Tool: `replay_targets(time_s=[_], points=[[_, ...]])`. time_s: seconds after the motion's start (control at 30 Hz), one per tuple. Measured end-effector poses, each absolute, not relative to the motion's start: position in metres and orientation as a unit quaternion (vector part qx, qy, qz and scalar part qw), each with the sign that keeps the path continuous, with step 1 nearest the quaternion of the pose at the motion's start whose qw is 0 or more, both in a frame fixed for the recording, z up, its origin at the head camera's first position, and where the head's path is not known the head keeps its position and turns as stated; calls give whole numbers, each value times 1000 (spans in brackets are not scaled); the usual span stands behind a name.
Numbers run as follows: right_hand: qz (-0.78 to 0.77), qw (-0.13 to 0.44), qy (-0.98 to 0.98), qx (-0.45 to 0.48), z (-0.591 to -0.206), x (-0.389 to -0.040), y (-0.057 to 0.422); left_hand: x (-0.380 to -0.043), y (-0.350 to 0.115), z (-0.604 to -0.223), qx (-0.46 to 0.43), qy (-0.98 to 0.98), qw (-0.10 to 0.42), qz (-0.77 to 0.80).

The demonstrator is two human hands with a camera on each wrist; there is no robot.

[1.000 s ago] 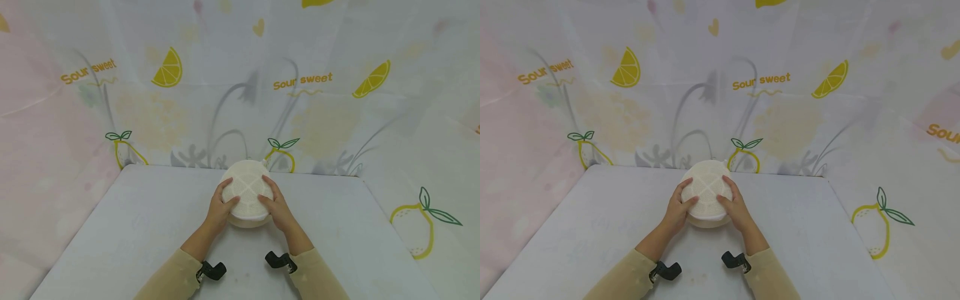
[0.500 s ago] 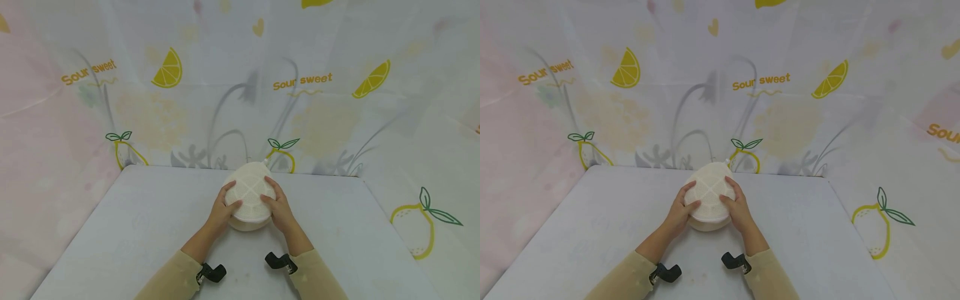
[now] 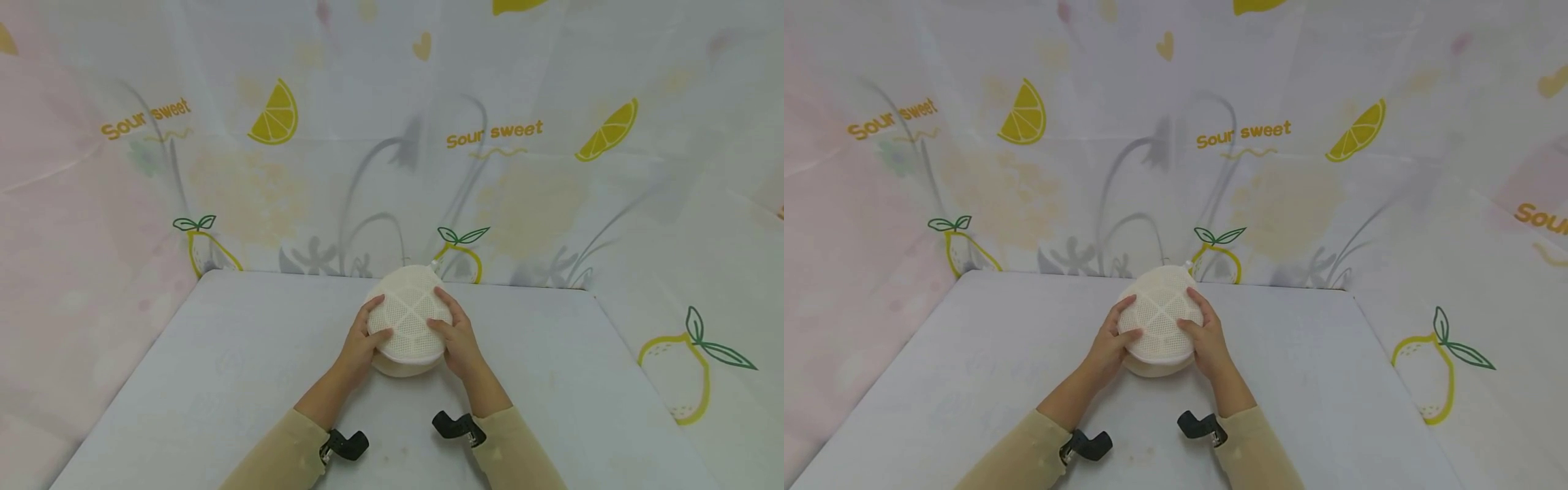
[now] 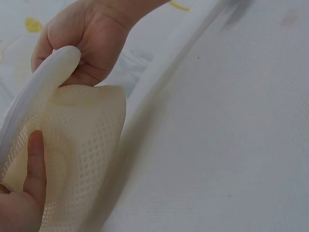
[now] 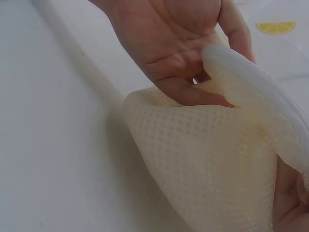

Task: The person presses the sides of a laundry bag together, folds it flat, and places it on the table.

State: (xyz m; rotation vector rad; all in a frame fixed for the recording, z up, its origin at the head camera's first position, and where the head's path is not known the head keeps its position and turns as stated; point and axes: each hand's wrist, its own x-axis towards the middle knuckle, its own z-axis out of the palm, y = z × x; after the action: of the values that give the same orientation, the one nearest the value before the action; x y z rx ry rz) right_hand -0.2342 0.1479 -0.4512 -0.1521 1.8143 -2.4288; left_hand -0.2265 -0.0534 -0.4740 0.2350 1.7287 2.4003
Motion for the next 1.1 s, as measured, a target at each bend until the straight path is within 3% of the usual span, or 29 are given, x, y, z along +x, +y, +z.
replay_targets(time_s=[0.37,0.9,1.1], points=[[-807,69,584,-53,-452,-236,149,-230,-56,-473,66,562,56,823],[-786,91,607,-67,-457,-238,152,-230,-64,-476,69,534,96,837],[-763,95,637,-56,-457,-239,152,-232,-62,-476,55,539,88,836]])
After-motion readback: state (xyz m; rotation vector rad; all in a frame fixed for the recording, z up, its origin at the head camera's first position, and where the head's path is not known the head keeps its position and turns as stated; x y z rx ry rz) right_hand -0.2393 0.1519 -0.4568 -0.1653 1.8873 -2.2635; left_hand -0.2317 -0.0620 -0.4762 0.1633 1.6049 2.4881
